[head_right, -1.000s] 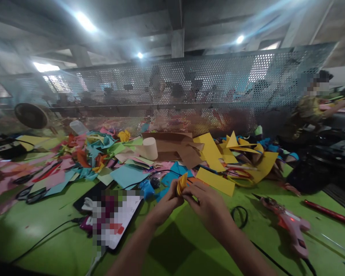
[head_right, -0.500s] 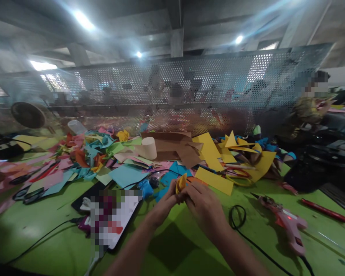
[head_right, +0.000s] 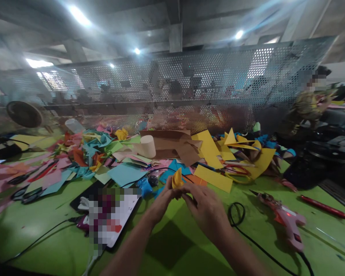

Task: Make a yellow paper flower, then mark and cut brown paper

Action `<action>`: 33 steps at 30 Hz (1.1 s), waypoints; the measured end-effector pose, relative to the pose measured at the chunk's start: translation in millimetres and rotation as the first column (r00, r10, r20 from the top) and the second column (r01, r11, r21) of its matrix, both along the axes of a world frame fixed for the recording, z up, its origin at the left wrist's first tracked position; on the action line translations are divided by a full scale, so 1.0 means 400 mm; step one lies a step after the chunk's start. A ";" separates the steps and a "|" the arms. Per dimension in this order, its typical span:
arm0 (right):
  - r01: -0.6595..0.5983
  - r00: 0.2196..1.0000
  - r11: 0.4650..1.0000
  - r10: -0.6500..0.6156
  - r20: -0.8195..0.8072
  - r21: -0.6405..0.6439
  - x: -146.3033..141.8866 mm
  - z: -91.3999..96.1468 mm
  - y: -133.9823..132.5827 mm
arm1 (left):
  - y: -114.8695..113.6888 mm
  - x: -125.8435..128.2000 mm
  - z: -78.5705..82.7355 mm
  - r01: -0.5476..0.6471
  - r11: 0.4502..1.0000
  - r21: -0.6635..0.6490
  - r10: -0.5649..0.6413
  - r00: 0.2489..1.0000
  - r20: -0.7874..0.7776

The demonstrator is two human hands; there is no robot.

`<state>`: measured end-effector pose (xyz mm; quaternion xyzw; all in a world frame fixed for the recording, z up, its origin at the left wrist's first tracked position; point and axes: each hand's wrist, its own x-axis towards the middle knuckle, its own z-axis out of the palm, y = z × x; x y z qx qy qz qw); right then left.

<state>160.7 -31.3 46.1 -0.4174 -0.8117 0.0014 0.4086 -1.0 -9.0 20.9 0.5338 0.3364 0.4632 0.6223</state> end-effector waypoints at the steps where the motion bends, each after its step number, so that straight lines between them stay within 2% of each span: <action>1: -0.014 0.999 0.999 0.013 0.029 0.037 -0.001 0.001 -0.003 | 0.000 -0.001 -0.003 -0.005 1.000 0.014 0.005 1.000 -0.005; 4: -0.063 0.994 0.992 0.053 0.094 0.111 -0.002 -0.002 -0.009 | 0.002 -0.004 -0.012 -0.011 0.999 0.044 0.012 1.000 -0.026; 9: -0.073 0.992 0.993 0.062 0.111 0.097 0.001 -0.015 -0.013 | 0.007 -0.006 -0.022 -0.039 0.999 0.029 0.040 0.999 -0.021; 12: -0.045 0.996 0.995 0.038 0.075 0.085 0.009 -0.014 -0.012 | 0.008 -0.007 -0.019 -0.068 0.997 0.032 0.067 0.998 0.013; 16: 0.042 0.999 0.995 -0.041 -0.009 0.087 0.023 -0.010 0.001 | 0.010 -0.008 -0.013 -0.039 0.997 0.069 0.039 0.999 -0.002; 21: -0.030 0.999 0.999 0.031 -0.039 0.031 0.021 -0.004 0.018 | 0.009 -0.004 -0.013 -0.046 0.996 0.078 0.047 0.999 -0.008; 27: -0.048 0.999 0.999 0.049 -0.023 0.023 0.002 -0.008 0.023 | 0.007 -0.003 -0.020 -0.041 0.993 0.109 0.040 0.999 0.010; 33: 0.021 0.995 0.997 -0.028 0.092 0.077 -0.002 -0.026 0.024 | 0.003 -0.009 -0.015 0.006 0.987 0.158 0.003 0.999 -0.053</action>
